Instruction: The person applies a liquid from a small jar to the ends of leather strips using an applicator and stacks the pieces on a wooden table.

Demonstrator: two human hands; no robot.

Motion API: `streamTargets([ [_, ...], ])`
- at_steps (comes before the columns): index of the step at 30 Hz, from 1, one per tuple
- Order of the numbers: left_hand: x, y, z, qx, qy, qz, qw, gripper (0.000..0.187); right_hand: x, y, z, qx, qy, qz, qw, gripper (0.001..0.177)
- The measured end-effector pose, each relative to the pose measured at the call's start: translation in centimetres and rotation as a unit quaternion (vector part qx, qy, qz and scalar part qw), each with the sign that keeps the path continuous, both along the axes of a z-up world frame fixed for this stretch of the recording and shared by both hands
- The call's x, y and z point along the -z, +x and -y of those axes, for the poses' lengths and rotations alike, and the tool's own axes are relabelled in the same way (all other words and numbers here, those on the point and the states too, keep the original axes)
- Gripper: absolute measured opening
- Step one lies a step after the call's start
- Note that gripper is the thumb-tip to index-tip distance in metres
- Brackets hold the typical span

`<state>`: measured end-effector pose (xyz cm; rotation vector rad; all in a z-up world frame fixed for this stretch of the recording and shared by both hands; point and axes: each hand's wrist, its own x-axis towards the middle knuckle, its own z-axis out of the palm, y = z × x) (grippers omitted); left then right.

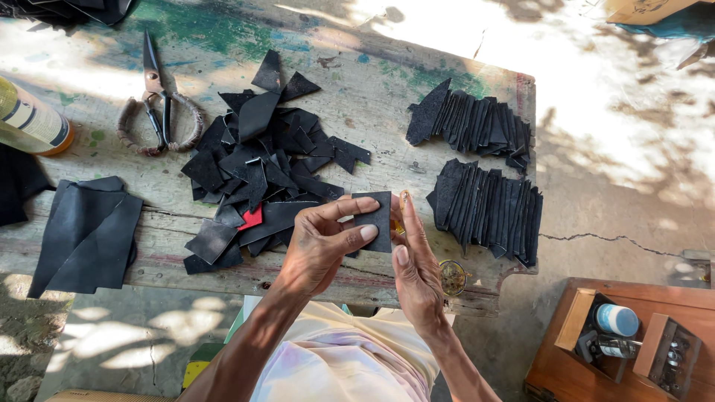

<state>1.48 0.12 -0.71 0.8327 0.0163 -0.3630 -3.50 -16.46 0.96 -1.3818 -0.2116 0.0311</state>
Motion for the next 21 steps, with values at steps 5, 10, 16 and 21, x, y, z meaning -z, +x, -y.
streamTargets([
  [5, -1.2, 0.8, -0.5, -0.035, 0.154, 0.036, 0.987, 0.036, 0.7, 0.3, 1.0, 0.087, -0.124, 0.089, 0.984, 0.06],
  [10, -1.7, 7.0, -2.3, -0.07, 0.38, 0.191, 0.902, 0.053, 1.0, -0.2, 3.8, 0.198, -0.191, 0.078, 0.958, 0.054],
  [16, -1.1, 20.7, 1.6, 0.03, 0.505, 0.298, 0.809, 0.048, 1.8, -0.2, 4.7, 0.196, -0.381, 0.09, 0.899, 0.047],
  [21, 2.0, 26.8, 6.7, 0.026, 0.481, 0.35, 0.804, 0.064, 1.5, 2.3, 4.6, 0.109, -0.537, 0.166, 0.82, 0.044],
])
